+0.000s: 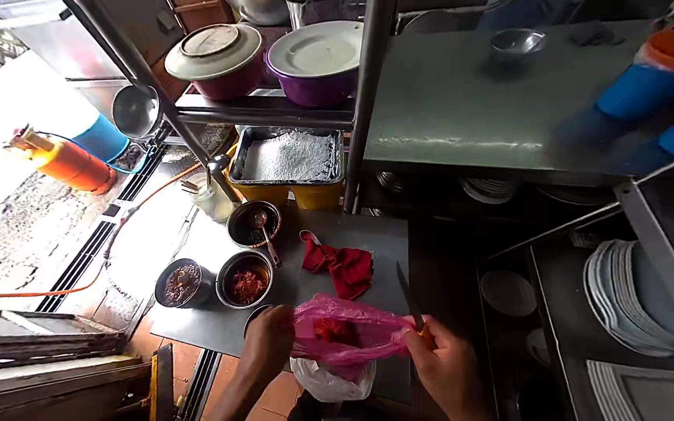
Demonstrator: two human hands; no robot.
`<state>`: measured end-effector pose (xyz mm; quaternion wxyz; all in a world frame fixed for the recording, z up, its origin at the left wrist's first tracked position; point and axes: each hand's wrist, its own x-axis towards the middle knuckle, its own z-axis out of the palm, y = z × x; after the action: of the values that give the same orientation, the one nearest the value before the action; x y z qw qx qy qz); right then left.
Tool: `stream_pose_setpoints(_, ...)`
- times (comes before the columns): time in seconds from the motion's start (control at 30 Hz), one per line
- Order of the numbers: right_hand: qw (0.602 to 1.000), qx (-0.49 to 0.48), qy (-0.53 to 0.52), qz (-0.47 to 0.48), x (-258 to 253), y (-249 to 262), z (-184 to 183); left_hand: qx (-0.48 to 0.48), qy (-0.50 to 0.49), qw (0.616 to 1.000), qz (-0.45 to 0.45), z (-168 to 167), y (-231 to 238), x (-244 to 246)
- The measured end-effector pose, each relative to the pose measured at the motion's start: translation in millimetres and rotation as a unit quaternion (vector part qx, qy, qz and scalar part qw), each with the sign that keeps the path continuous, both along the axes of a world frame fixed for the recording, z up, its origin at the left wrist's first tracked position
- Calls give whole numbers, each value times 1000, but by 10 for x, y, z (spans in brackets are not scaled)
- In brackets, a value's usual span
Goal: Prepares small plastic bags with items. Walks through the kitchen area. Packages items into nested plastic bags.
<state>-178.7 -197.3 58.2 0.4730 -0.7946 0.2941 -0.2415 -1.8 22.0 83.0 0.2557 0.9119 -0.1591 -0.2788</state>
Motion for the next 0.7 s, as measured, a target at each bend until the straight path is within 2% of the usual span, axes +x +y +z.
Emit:
stream_pose_setpoints(0.1, 984, 140, -67, 84, -233, -247, 72, -101, 44, 994, -21, 426, 396, 7)
stream_pose_setpoints(0.2, 965, 237, -56, 94, -542, -492, -131, -302, 86, 949, -18, 237, 894, 31)
stream_pose_setpoints(0.23, 970, 229, -36, 80, -602, -542, -311, -296, 34, 955, -18, 102, 1031, 52)
stream_pose_setpoints(0.3, 979, 179, 21, 93, -586, -497, -697, -162, -124, 975, -84, -260, 1187, 115)
stream_pose_setpoints(0.33, 977, 166, 33, 128, -496, -405, -843, -105, -177, 969, -136, -452, 1183, 139)
stream_pose_setpoints(0.4, 966, 147, 39, 210, -184, -152, -1009, -50, -233, 950, -203, -727, 1054, 160)
stream_pose_setpoints(0.43, 959, 125, 51, 249, -6, -23, -1024, -32, -211, 954, -211, -742, 965, 161)
stream_pose_setpoints(0.5, 942, 78, 96, 312, 373, 216, -915, -19, -71, 979, -192, -562, 760, 182)
stream_pose_setpoints(0.57, 914, 65, 133, 378, 696, 381, -761, -67, 82, 990, -91, -335, 471, 143)
stream_pose_setpoints(0.63, 900, 96, 144, 401, 876, 474, -723, -153, 175, 973, 9, -106, 156, 11)
stream_pose_setpoints(0.7, 926, 136, 106, 336, 916, 477, -844, -311, 231, 922, 14, 72, 18, -158)
